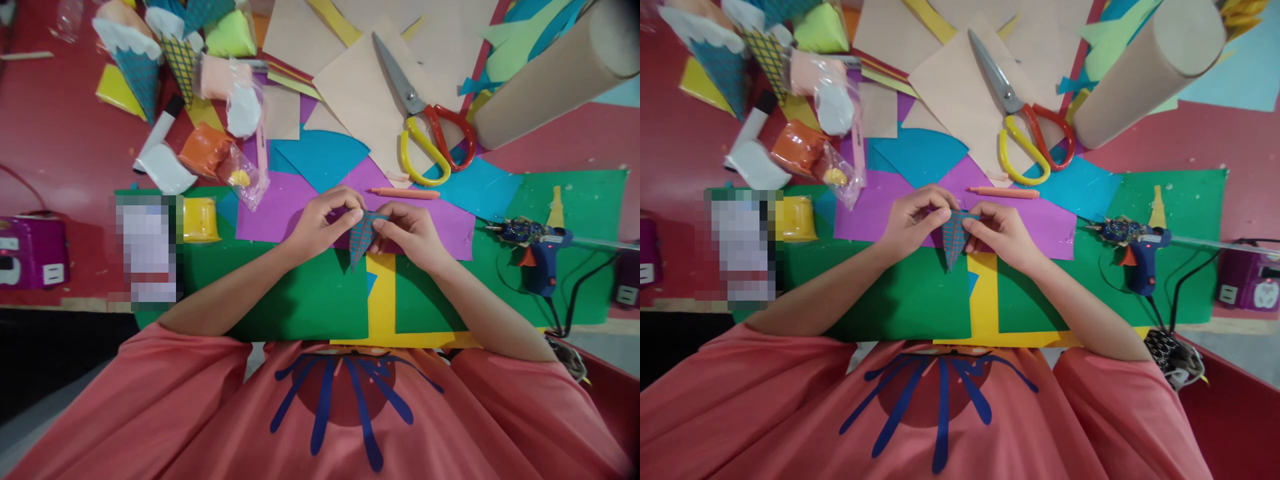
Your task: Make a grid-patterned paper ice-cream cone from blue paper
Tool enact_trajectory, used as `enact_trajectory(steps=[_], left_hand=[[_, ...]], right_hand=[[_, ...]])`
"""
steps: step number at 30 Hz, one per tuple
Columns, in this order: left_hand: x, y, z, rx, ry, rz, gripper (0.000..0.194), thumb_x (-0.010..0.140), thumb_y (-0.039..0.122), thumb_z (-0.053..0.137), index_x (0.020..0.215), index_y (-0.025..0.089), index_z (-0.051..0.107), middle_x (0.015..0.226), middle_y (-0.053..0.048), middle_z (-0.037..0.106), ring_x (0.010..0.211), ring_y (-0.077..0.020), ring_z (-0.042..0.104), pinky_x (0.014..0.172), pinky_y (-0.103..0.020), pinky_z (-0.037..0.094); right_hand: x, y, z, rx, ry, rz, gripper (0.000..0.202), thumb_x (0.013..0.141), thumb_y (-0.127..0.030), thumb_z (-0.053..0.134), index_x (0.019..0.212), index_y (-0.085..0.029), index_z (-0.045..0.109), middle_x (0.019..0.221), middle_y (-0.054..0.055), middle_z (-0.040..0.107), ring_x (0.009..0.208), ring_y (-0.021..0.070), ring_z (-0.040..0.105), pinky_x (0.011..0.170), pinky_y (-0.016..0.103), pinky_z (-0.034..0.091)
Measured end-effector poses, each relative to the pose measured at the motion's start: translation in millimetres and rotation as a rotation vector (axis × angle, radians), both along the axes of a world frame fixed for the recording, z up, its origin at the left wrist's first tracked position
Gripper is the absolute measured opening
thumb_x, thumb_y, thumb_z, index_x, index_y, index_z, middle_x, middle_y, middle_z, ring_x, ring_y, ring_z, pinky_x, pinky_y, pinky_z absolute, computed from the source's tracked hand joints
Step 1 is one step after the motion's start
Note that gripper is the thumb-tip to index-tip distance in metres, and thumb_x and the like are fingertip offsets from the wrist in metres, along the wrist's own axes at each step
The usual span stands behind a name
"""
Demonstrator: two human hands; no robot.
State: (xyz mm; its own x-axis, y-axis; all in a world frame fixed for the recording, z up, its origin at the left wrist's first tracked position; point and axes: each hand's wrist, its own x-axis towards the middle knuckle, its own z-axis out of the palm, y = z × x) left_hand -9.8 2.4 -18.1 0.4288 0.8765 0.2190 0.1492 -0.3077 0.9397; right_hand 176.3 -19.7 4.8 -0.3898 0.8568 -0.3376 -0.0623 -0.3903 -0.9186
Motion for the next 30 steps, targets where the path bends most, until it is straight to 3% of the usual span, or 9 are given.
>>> enact_trajectory(steps=[8,30], left_hand=[[0.7,-0.1,0.1,0.011,-0.026,0.006,0.021,0.090,0.027,0.054,0.071,0.021,0.052,0.079,-0.001,0.064,0.083,-0.0144,0.062,0.080,-0.031,0.050],[2.5,-1.8,-0.3,-0.040,0.002,0.041,0.021,0.087,0.025,0.054,0.067,0.019,0.049,0.080,-0.002,0.064,0.080,-0.0137,0.061,0.077,-0.029,0.050]], right_hand=[[-0.8,-0.5,0.2,0.007,0.019,-0.018,0.037,0.073,-0.050,0.076,0.073,-0.018,0.057,0.052,-0.002,0.066,0.047,0.0101,0.064,0.046,0.019,0.053],[-2.5,-0.3,-1.0,0.005,0.001,-0.011,0.037,0.074,-0.050,0.074,0.073,-0.018,0.057,0.052,-0.002,0.066,0.046,0.0089,0.063,0.046,0.017,0.051]])
